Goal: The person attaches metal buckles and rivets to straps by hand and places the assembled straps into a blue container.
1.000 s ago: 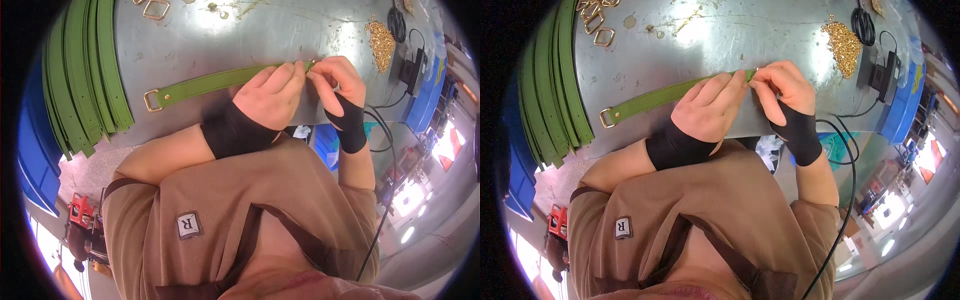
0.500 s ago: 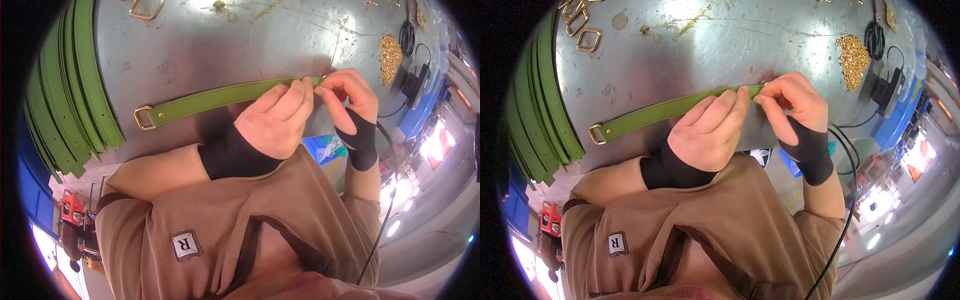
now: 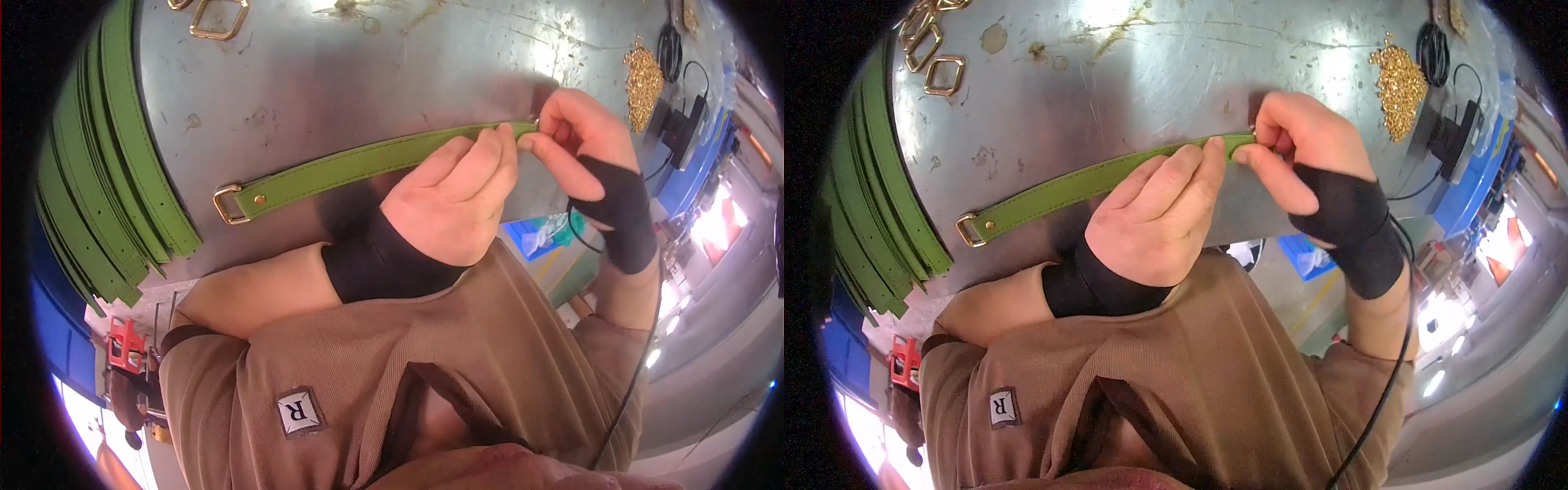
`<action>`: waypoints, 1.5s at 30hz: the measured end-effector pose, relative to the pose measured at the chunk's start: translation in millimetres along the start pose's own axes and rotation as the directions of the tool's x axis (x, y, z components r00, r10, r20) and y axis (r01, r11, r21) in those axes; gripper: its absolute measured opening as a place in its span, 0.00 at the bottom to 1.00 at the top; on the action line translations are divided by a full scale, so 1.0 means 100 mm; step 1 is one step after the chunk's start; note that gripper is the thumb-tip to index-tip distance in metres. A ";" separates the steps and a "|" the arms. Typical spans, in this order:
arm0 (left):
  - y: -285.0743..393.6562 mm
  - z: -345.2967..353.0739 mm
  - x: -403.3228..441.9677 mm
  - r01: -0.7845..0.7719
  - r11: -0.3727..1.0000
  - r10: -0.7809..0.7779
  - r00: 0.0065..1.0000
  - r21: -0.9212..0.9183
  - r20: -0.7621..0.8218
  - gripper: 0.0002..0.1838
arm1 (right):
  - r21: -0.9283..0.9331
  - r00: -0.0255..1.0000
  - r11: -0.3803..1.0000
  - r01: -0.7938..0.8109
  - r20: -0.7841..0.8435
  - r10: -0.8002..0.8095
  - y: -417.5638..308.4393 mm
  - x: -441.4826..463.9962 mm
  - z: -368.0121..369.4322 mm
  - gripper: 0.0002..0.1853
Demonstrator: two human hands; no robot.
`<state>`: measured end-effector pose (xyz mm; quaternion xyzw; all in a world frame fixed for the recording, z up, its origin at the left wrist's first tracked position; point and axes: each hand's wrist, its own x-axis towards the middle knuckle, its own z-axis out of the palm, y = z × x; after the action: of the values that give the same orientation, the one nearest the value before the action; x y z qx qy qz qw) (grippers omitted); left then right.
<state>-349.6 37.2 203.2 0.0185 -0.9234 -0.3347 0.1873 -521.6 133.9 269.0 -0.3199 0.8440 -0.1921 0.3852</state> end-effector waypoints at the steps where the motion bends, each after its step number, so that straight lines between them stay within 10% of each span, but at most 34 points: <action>1: 0.01 0.00 0.00 0.012 1.000 -0.012 1.000 -0.007 -0.005 0.21 | -0.014 0.997 1.000 -0.014 0.071 0.015 -0.04 0.04 -0.04 0.12; 13: -0.04 -0.08 0.02 0.026 0.999 -0.027 0.999 -0.036 -0.017 0.19 | -0.090 0.955 0.990 0.107 0.285 -0.078 -0.05 0.21 -0.14 0.11; 24: -0.17 -0.69 -0.09 0.135 0.901 -0.206 0.969 0.412 0.134 0.07 | -0.214 0.878 0.931 0.297 -0.322 -0.354 0.25 -0.39 0.37 0.13; 30: -0.12 -1.08 -0.33 0.223 0.948 -0.282 0.920 0.228 0.271 0.06 | -0.236 0.659 0.867 0.439 -0.572 -0.489 0.24 -0.41 0.62 0.28; 32: 0.02 -1.48 -0.43 0.280 0.960 -0.261 0.916 -0.019 0.303 0.05 | 0.041 0.644 0.888 0.459 -0.704 -0.300 0.26 -0.46 0.74 0.29; 39: -0.37 -3.18 -0.78 0.210 0.931 -0.312 0.882 -0.298 -0.352 0.08 | 0.221 0.701 0.885 0.410 -0.697 -0.151 0.71 -0.37 1.14 0.19; 42: -0.79 -3.96 -0.65 0.375 0.830 -0.556 0.604 -0.413 -0.571 0.09 | 0.064 0.611 0.890 0.451 -0.750 -0.256 0.57 -0.43 1.18 0.16; 45: -2.13 -4.70 -0.57 0.224 0.773 -0.626 0.420 -0.593 -0.658 0.07 | 0.007 0.583 0.897 0.441 -0.763 -0.281 0.56 -0.42 1.19 0.14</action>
<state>-147.9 -405.9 382.5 0.3735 -0.5881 -0.5097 0.5048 -431.0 194.0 184.2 -0.3389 0.8195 -0.4620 -0.0121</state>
